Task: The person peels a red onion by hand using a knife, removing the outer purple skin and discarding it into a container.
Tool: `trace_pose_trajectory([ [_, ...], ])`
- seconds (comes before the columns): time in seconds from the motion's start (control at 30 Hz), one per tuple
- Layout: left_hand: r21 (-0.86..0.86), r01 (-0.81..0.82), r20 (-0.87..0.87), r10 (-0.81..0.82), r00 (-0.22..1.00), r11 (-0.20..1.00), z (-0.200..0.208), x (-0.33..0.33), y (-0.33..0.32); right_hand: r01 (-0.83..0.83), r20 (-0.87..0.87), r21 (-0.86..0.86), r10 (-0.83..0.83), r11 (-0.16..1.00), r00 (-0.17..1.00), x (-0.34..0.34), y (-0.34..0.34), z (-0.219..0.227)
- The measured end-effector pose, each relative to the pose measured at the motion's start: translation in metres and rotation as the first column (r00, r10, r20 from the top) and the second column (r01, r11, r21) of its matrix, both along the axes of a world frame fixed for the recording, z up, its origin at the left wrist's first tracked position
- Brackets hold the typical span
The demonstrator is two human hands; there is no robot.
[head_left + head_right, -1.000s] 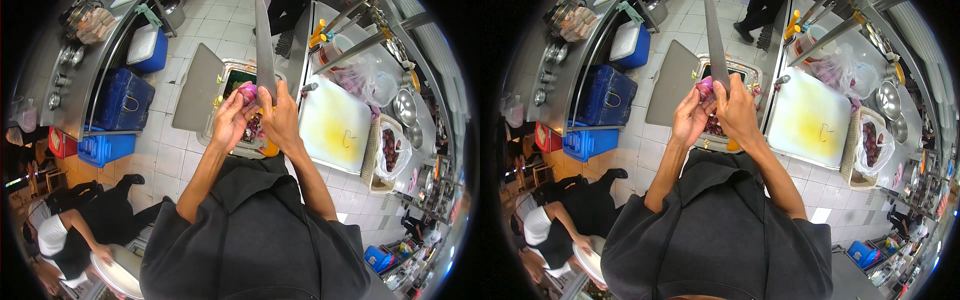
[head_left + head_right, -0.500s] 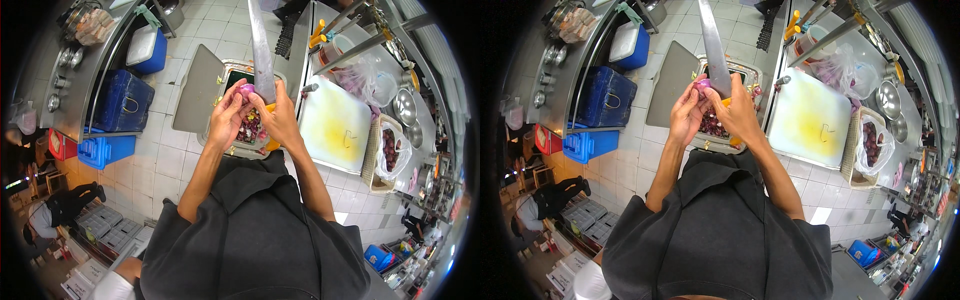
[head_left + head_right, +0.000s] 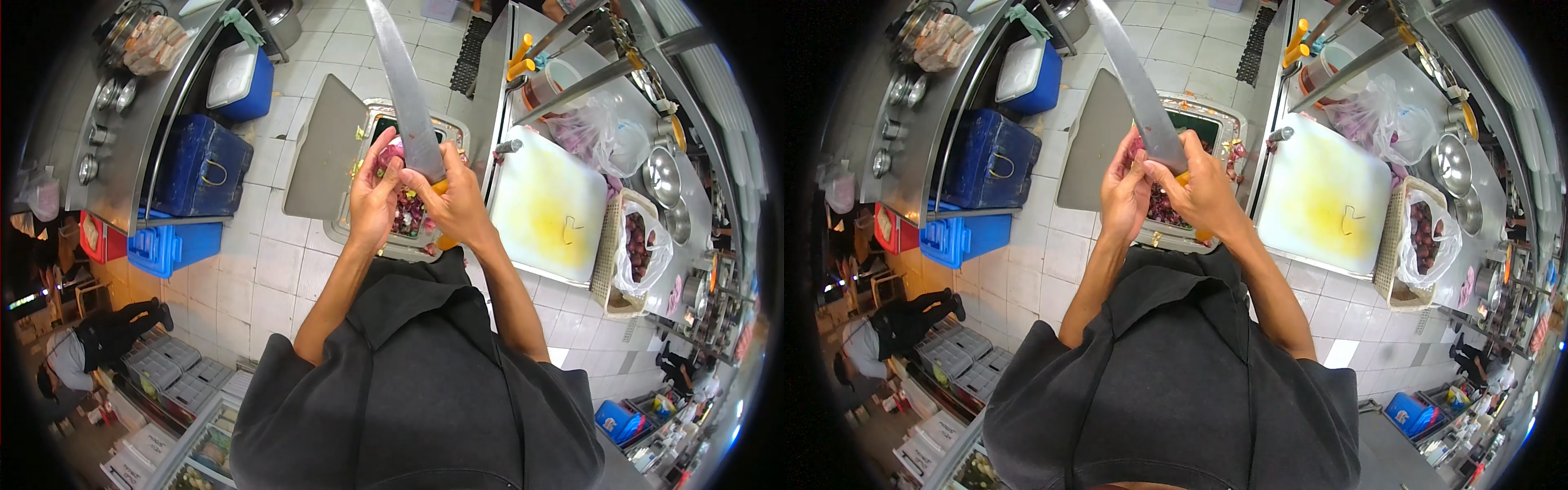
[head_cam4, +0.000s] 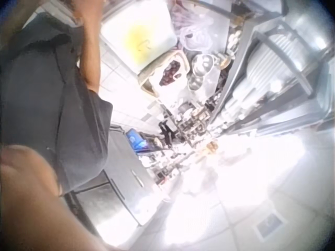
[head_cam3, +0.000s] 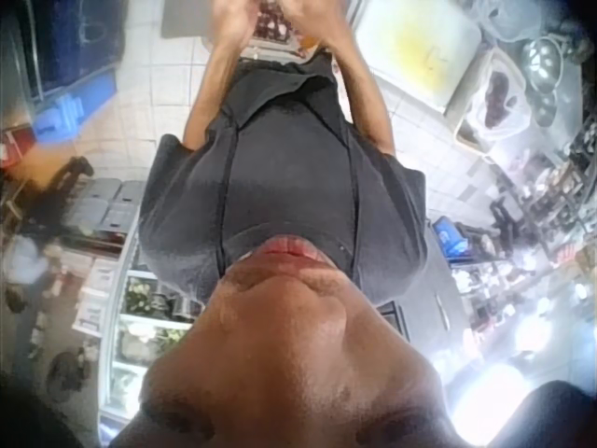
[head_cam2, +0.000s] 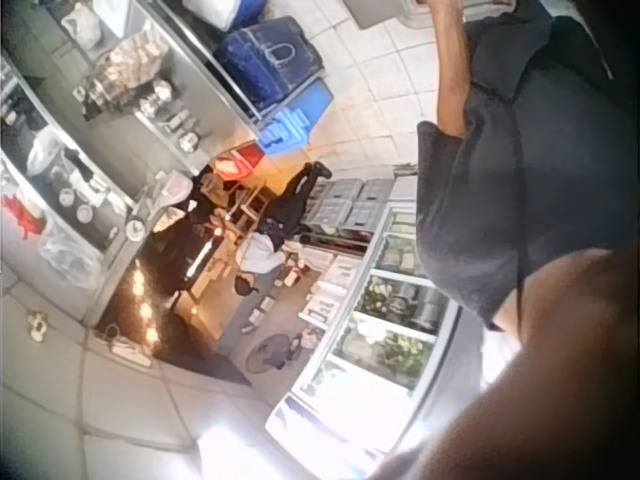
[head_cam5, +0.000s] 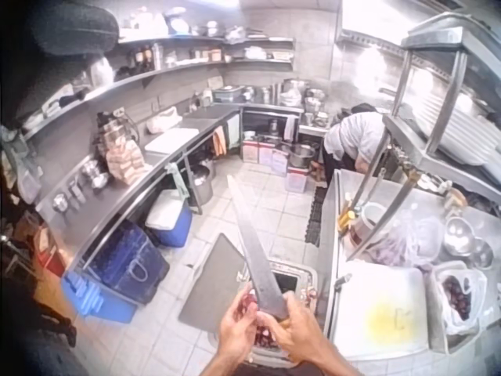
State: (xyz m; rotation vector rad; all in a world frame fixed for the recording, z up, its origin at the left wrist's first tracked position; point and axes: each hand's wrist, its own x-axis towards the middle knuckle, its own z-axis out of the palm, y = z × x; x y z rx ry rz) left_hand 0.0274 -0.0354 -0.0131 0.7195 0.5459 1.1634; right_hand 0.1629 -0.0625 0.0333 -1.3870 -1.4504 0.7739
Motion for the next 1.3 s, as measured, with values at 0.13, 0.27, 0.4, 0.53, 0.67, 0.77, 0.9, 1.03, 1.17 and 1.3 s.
trace_pose_trajectory([
  [0.13,-0.129,0.017,0.141,0.001,0.99,0.991,0.019,0.003,0.002,0.101,-0.138,-0.035,-0.105,0.994,0.985,0.003,0.001,0.01],
  [0.27,-0.109,0.032,0.148,-0.016,0.989,0.994,0.018,0.003,0.001,0.08,0.04,0.069,-0.082,0.994,0.996,0.01,0.003,0.005],
  [0.4,-0.071,0.059,0.168,-0.047,0.985,0.996,0.011,0.001,0.003,0.064,-0.058,-0.081,-0.069,0.995,0.996,0.005,0.004,0.007],
  [0.53,-0.084,0.098,0.212,-0.078,0.974,0.992,0.009,0.001,0.003,0.065,-0.041,-0.063,-0.067,0.996,0.997,0.006,0.006,0.006],
  [0.67,-0.07,0.085,0.191,-0.07,0.979,0.994,0.011,0.003,0.003,0.05,-0.008,-0.028,-0.051,0.998,0.999,0.008,0.008,0.005],
  [0.77,-0.051,0.045,0.189,-0.035,0.981,0.998,0.009,0.003,0.003,0.052,0.0,-0.048,-0.053,0.997,0.999,0.01,0.01,0.004],
  [0.9,-0.004,-0.043,0.124,0.043,0.991,0.999,0.011,0.006,0.004,0.04,0.069,-0.028,-0.038,0.999,0.997,0.013,0.011,-0.001],
  [1.03,0.0,-0.109,0.099,0.109,0.989,0.994,0.01,0.009,0.004,0.025,0.086,0.069,-0.031,0.997,0.996,0.01,0.01,0.004],
  [1.17,-0.007,-0.096,0.118,0.096,0.988,0.995,0.015,0.01,0.003,0.04,0.026,0.04,-0.041,0.998,0.999,0.018,0.011,0.004],
  [1.3,0.006,-0.083,0.122,0.081,0.989,0.997,0.014,0.01,0.002,0.049,0.051,0.059,-0.052,0.997,0.997,0.017,0.009,0.01],
])
